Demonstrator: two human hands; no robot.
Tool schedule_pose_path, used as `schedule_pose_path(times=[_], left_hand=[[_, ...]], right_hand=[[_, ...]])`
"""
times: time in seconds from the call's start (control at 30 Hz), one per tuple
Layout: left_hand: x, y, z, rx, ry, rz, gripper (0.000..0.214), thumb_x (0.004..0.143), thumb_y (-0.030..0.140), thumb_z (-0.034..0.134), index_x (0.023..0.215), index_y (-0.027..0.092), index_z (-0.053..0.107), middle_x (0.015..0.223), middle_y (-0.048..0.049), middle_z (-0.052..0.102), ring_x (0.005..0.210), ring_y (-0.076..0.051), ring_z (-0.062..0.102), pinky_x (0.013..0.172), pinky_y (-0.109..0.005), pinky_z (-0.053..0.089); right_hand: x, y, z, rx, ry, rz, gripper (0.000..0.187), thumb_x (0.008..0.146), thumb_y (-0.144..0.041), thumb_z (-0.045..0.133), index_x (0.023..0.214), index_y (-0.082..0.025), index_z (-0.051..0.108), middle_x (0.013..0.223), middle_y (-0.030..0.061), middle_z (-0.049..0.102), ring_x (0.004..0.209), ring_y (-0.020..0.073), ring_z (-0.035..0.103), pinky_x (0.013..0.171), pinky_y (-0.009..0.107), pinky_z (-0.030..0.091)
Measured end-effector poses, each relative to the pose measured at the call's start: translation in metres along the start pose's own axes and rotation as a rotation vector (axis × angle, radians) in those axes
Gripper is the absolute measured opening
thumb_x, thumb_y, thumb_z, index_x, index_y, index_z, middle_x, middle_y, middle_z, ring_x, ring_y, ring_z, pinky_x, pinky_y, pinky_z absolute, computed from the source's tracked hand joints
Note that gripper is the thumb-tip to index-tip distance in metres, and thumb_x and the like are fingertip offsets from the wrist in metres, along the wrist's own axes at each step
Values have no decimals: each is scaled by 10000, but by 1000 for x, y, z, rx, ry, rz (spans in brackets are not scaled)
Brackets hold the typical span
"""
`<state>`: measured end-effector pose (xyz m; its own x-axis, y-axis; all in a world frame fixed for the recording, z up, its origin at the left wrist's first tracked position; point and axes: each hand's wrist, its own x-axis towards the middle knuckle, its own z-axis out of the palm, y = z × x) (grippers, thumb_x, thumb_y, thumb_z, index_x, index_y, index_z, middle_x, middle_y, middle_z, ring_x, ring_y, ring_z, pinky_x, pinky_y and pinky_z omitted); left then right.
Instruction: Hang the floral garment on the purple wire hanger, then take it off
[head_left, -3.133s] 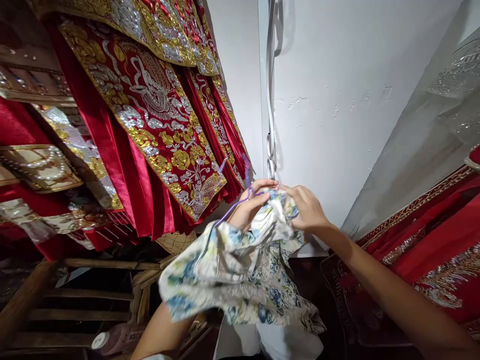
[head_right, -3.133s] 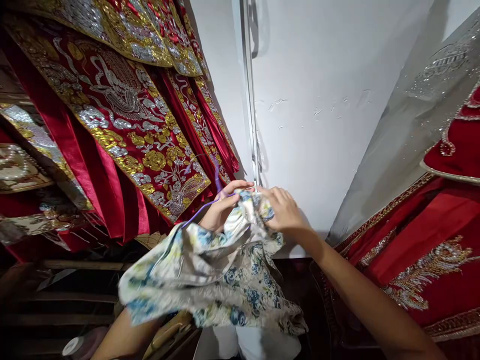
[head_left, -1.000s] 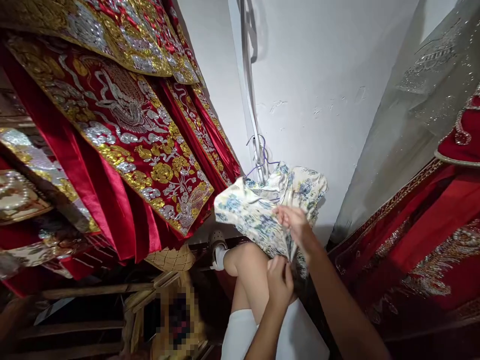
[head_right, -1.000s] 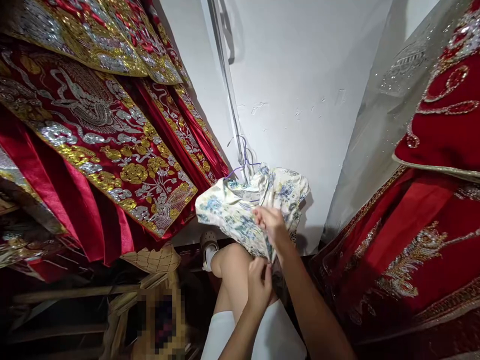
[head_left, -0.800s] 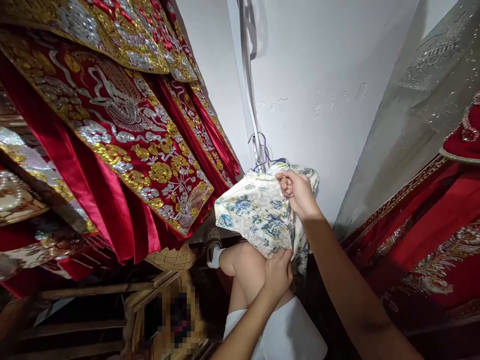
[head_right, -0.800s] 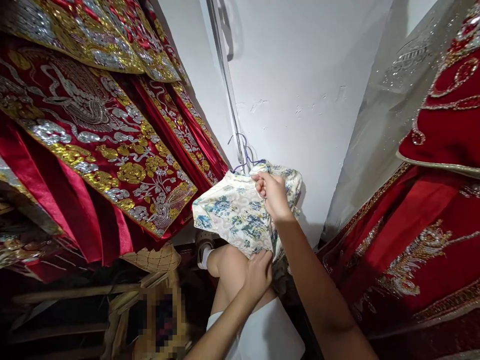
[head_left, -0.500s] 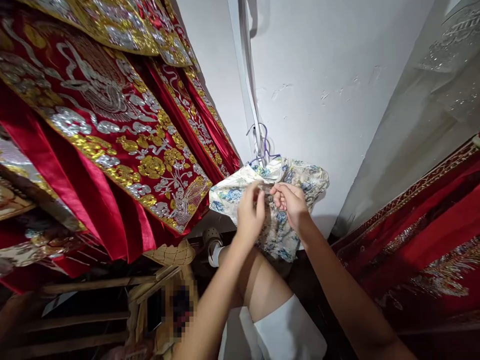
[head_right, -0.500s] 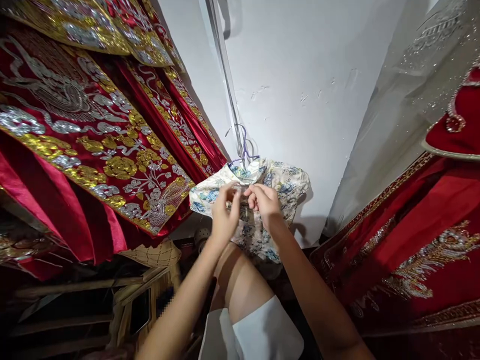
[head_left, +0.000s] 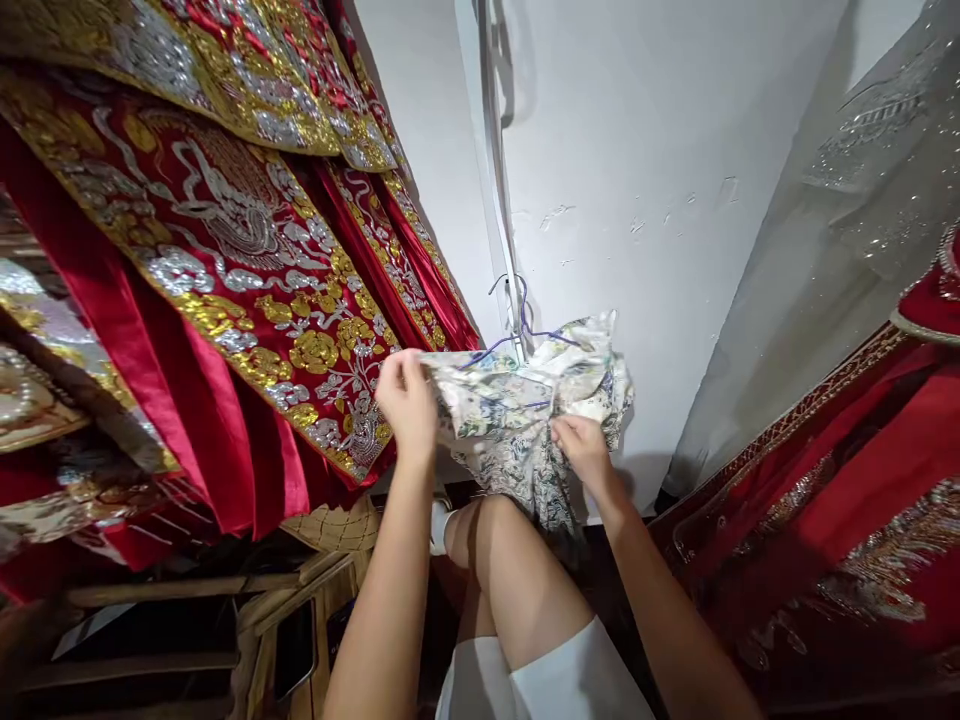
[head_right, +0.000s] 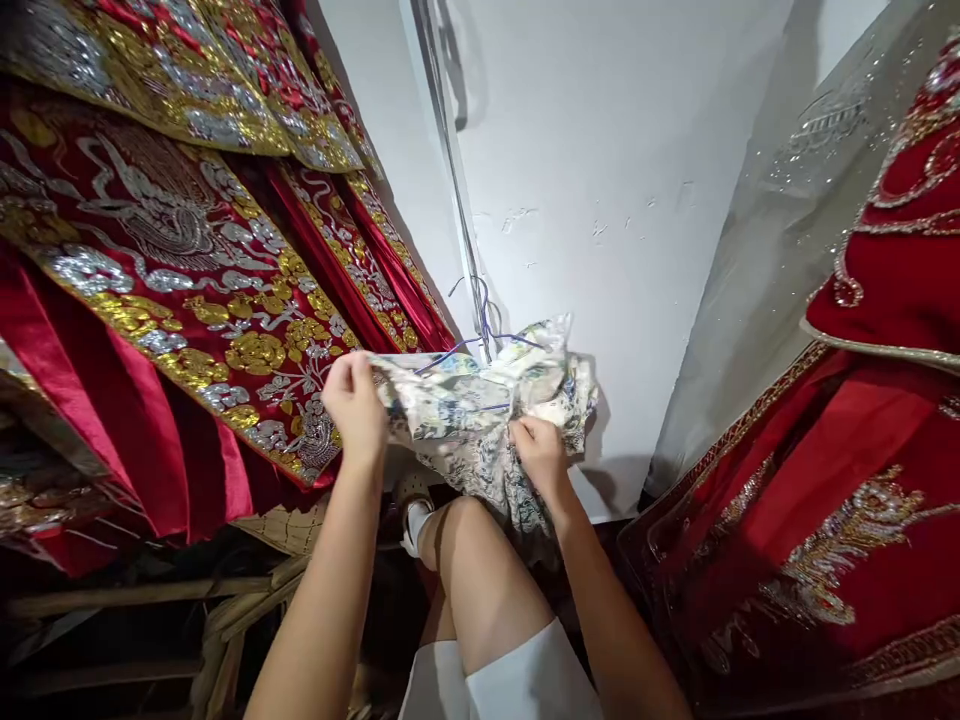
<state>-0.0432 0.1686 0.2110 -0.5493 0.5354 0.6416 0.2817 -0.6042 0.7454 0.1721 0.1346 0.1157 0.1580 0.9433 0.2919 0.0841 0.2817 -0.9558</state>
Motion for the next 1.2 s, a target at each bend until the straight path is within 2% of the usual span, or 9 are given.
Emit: schedule_pose_path(times=[0.13, 0.37, 0.47, 0.63, 0.73, 0.83, 0.97, 1.1, 1.2], left_hand=[[-7, -40, -31, -305, 215, -696, 256, 971, 153, 487, 718, 192, 504, 593, 45, 483, 548, -103, 471, 593, -213, 423], [-137, -81, -21, -383, 15, -932, 178, 802, 248, 642, 699, 190, 509, 592, 30, 514, 547, -104, 537, 614, -230, 488], [-161, -77, -14, -440, -55, -898, 178, 722, 281, 685, 713, 184, 535, 719, 0, 568, 686, -121, 587, 734, -254, 513], [-143, -51, -22, -530, -176, -677, 229, 770, 367, 604, 685, 206, 464, 737, 1, 483, 719, -141, 507, 720, -260, 478], [-137, -26, -26, -603, -407, -518, 268, 837, 361, 523, 649, 210, 406, 719, -12, 454, 679, -153, 469, 653, -282, 449], [-146, 2, -25, -568, -678, -393, 286, 919, 340, 481, 668, 208, 451, 820, -64, 584, 781, -201, 566, 743, -340, 494], [-160, 22, -25, -281, -1013, -176, 210, 991, 350, 547, 907, 206, 673, 1065, -95, 699, 1080, -260, 632, 1022, -398, 465], [-154, 12, -29, -137, -907, -138, 401, 1017, 423, 540, 1372, 240, 567, 1395, -118, 619, 1334, -269, 548, 1157, -409, 385], [-147, -2, -30, -147, -970, -179, 506, 1046, 532, 406, 1432, 229, 529, 1424, -132, 614, 1333, -285, 555, 1150, -424, 398]], right_hand=[[-51, 12, 3, 186, -19, 124, 271, 765, -376, 558, 545, -229, 498, 462, -65, 346, 451, 102, 294, 459, 254, 201], [-90, 34, 16, 353, 58, 303, 332, 723, -464, 609, 520, -226, 497, 418, -66, 352, 415, 83, 280, 447, 239, 209], [-94, 51, 4, 315, -8, 358, 371, 716, -502, 623, 495, -236, 486, 394, -58, 347, 403, 91, 275, 445, 249, 202], [-87, 64, -20, 66, -53, 276, 440, 719, -586, 709, 509, -237, 542, 447, -17, 441, 449, 143, 378, 458, 292, 288], [-75, 51, -22, 59, 97, 137, 468, 772, -699, 664, 667, -243, 653, 709, 65, 664, 720, 243, 594, 624, 341, 471], [-68, 31, -12, 254, -87, 213, 582, 783, -827, 580, 787, -256, 693, 802, 88, 700, 853, 285, 650, 739, 381, 528], [-67, 15, -3, 501, -295, 435, 665, 783, -899, 474, 833, -272, 688, 661, 71, 638, 728, 285, 659, 608, 380, 517], [-66, 6, -13, 489, -429, 482, 575, 785, -793, 593, 858, -232, 698, 700, 74, 665, 711, 266, 652, 595, 358, 495], [-60, -6, -25, 383, -544, 466, 344, 672, -456, 844, 843, -202, 686, 706, 17, 661, 669, 196, 603, 621, 297, 462]])
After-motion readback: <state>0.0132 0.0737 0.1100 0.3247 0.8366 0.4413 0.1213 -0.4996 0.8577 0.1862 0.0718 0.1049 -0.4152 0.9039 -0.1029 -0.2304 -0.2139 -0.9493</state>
